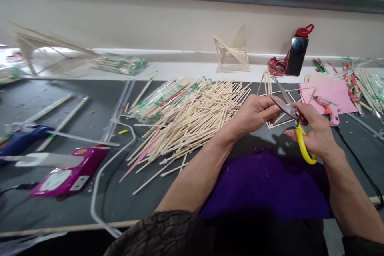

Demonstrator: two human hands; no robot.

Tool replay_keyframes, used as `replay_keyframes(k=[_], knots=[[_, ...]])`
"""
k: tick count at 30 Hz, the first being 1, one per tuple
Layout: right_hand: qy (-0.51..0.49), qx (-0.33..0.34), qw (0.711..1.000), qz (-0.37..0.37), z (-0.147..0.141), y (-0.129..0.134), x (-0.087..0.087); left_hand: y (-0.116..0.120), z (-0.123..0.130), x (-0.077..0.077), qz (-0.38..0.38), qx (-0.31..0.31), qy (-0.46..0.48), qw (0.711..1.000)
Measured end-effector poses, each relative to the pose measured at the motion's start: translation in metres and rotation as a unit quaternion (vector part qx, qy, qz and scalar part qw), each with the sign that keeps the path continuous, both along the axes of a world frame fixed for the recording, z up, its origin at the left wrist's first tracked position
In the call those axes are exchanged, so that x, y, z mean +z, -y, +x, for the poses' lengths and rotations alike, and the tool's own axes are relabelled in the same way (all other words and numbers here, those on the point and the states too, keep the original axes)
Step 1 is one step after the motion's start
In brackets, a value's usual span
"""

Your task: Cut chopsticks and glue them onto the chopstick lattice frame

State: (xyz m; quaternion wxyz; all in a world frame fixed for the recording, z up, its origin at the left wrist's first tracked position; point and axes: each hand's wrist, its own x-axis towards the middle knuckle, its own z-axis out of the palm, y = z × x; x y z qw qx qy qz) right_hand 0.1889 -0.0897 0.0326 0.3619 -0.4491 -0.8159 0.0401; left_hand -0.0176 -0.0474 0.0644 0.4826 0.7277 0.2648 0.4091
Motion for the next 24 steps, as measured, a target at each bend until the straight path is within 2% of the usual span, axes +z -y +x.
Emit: replay_keyframes(k=[9,15,24], knots=[[0.009,-0.013,1.0,0.017,0.0001,0.0006,0.0002,-0.0024,-0.0007,0.0016,0.039,0.015,-0.03,0.999],[0.009,-0.029,0.999,0.025,-0.0008,-0.0005,0.0004,-0.003,0.0054,-0.0013,-0.007,0.036,0.049,0.998],[0.036,-0.062,0.997,0.033,-0.0071,-0.0009,-0.0002,-0.0045,-0.0009,-0.0038,0.085,0.053,-0.016,0.995]])
